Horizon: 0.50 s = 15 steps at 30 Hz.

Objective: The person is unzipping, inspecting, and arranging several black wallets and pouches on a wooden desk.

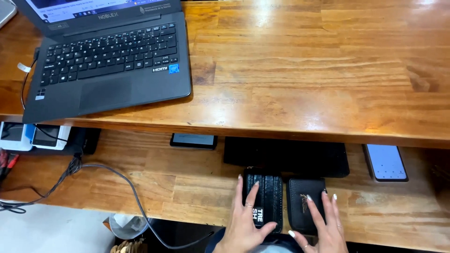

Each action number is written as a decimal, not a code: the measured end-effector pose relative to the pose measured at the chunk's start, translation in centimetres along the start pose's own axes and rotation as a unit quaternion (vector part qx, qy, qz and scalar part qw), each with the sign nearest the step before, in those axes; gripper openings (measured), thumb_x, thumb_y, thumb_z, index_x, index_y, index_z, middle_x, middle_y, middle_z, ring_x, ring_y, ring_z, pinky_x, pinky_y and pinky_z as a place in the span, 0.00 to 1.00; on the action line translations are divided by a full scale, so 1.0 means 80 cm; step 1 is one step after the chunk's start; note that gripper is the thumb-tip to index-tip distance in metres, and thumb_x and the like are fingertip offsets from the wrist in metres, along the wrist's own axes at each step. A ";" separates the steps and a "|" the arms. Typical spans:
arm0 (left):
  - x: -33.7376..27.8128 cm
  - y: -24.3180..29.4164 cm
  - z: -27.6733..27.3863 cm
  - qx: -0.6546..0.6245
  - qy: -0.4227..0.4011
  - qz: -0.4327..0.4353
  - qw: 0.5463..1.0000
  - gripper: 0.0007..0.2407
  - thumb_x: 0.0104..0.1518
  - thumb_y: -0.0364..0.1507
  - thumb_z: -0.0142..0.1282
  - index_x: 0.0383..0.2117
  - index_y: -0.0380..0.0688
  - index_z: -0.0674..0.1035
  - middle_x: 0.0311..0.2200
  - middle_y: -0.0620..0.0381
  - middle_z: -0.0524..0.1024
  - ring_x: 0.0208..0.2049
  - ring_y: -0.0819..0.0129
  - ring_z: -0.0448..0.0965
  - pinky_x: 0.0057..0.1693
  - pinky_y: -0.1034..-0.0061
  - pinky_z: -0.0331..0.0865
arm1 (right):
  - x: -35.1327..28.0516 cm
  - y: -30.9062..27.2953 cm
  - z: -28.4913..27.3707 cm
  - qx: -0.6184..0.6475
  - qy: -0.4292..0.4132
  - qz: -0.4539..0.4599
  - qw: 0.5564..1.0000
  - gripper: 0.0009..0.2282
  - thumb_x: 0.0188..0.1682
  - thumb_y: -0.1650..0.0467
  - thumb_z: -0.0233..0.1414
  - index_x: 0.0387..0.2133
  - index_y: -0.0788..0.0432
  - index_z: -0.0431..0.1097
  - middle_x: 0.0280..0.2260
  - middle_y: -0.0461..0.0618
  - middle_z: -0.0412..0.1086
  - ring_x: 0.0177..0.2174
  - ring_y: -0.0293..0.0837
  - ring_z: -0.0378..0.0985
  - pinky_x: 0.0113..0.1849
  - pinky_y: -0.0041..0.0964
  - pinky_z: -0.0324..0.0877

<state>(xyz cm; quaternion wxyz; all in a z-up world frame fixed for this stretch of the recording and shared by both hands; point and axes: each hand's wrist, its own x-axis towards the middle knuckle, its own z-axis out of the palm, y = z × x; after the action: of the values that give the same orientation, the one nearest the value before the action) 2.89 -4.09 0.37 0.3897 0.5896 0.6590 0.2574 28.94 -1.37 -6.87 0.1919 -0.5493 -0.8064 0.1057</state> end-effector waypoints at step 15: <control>0.001 0.017 -0.046 -0.391 0.039 -0.213 0.895 0.32 0.41 0.28 0.73 0.59 0.47 0.75 0.48 0.56 0.85 0.50 0.66 0.86 0.57 0.73 0.81 | 0.011 -0.001 -0.006 -0.064 -0.158 0.019 0.985 0.39 0.41 0.49 0.57 0.68 0.34 0.50 0.74 0.47 0.38 0.71 0.53 0.41 0.60 0.53 0.57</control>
<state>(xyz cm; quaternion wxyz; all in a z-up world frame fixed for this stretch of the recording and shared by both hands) 0.61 -3.32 3.51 0.6080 0.2244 0.6300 0.4278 28.80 -0.61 -6.23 0.0242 -0.5524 -0.8209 0.1432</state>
